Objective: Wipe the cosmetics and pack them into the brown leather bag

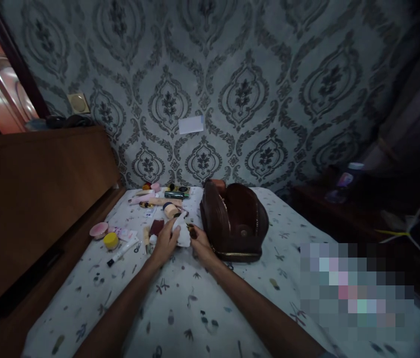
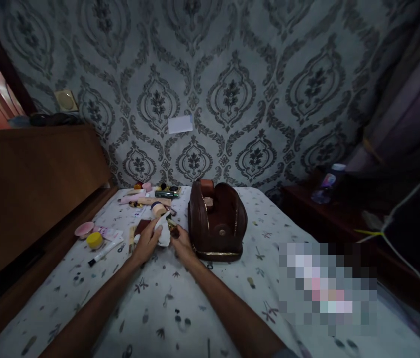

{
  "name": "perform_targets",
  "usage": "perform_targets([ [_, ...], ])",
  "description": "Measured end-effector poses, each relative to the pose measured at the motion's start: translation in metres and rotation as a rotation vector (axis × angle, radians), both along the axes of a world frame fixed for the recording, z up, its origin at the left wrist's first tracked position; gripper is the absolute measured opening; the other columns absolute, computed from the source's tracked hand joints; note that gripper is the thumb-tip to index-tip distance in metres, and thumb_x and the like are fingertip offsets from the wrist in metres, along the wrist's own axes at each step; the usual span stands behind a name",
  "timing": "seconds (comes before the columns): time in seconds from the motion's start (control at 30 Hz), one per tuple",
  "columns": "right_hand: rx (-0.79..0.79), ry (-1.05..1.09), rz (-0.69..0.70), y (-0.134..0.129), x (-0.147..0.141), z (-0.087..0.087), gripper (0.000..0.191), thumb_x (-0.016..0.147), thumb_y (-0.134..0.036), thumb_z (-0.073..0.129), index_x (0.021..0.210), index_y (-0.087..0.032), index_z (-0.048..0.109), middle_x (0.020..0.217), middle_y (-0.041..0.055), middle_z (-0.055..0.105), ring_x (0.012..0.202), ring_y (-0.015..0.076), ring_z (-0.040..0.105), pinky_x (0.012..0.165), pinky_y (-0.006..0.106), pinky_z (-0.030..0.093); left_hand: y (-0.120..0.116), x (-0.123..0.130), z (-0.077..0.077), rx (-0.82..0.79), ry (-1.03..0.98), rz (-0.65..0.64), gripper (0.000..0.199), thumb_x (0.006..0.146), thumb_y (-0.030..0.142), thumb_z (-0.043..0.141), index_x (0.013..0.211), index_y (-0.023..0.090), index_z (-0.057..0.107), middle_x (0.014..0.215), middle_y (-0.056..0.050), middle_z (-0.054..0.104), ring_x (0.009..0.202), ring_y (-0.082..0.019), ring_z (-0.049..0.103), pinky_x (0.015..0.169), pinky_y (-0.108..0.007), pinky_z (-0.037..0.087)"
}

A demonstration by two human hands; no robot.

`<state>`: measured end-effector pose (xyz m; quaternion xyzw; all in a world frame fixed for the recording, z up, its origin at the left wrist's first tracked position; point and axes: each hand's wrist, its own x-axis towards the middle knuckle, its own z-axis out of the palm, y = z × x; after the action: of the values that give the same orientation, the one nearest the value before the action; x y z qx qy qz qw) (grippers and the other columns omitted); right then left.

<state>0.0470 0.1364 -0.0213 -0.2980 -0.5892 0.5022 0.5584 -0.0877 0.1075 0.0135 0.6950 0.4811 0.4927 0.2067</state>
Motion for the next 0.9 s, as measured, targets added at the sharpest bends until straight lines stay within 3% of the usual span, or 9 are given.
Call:
perform_targets([
  [0.17, -0.04, -0.019, 0.037, -0.014, 0.012, 0.006, 0.052, 0.057, -0.037, 0.083, 0.101, -0.019, 0.064, 0.097, 0.0044, 0.07, 0.091, 0.021, 0.064, 0.088, 0.037, 0.051, -0.006, 0.004, 0.007, -0.084, -0.076, -0.077, 0.043, 0.093, 0.048, 0.042, 0.113, 0.015, 0.062, 0.11, -0.009, 0.067, 0.101, -0.023, 0.059, 0.092, -0.034, 0.043],
  [0.3, -0.08, -0.023, 0.061, -0.028, 0.023, 0.009, 0.054, 0.056, -0.032, 0.085, 0.103, -0.02, 0.061, 0.099, 0.0033, 0.068, 0.093, 0.0198, 0.063, 0.086, 0.034, 0.051, -0.008, 0.006, 0.011, -0.185, -0.177, -0.107, 0.047, 0.09, 0.057, 0.044, 0.083, 0.016, 0.064, 0.076, -0.002, 0.063, 0.073, -0.018, 0.055, 0.069, -0.028, 0.043],
  [0.43, -0.107, -0.015, 0.12, -0.043, 0.03, 0.018, 0.053, 0.057, -0.029, 0.085, 0.103, -0.021, 0.06, 0.101, 0.0022, 0.066, 0.098, 0.0202, 0.062, 0.09, 0.033, 0.05, -0.006, 0.006, 0.006, -0.305, -0.348, -0.109, 0.051, 0.083, 0.063, 0.052, 0.066, 0.016, 0.058, 0.061, 0.001, 0.055, 0.062, -0.015, 0.05, 0.06, -0.027, 0.04],
  [0.7, -0.002, -0.056, 0.033, -0.051, 0.035, 0.035, 0.059, 0.057, -0.031, 0.085, 0.11, -0.02, 0.06, 0.108, 0.0043, 0.067, 0.104, 0.0233, 0.061, 0.095, 0.037, 0.046, -0.006, 0.021, -0.001, -0.524, -0.725, -0.122, 0.046, 0.074, 0.058, 0.063, 0.086, 0.014, 0.065, 0.071, -0.004, 0.068, 0.067, -0.019, 0.065, 0.059, -0.028, 0.051],
  [0.9, 0.137, -0.099, -0.09, -0.054, 0.035, 0.034, 0.062, 0.055, -0.031, 0.087, 0.112, -0.022, 0.062, 0.109, 0.0041, 0.065, 0.105, 0.0237, 0.06, 0.096, 0.04, 0.045, -0.017, 0.017, 0.003, -0.714, -0.795, -0.24, 0.043, 0.078, 0.054, 0.062, 0.098, 0.016, 0.065, 0.077, -0.007, 0.071, 0.066, -0.022, 0.069, 0.05, -0.031, 0.056],
])
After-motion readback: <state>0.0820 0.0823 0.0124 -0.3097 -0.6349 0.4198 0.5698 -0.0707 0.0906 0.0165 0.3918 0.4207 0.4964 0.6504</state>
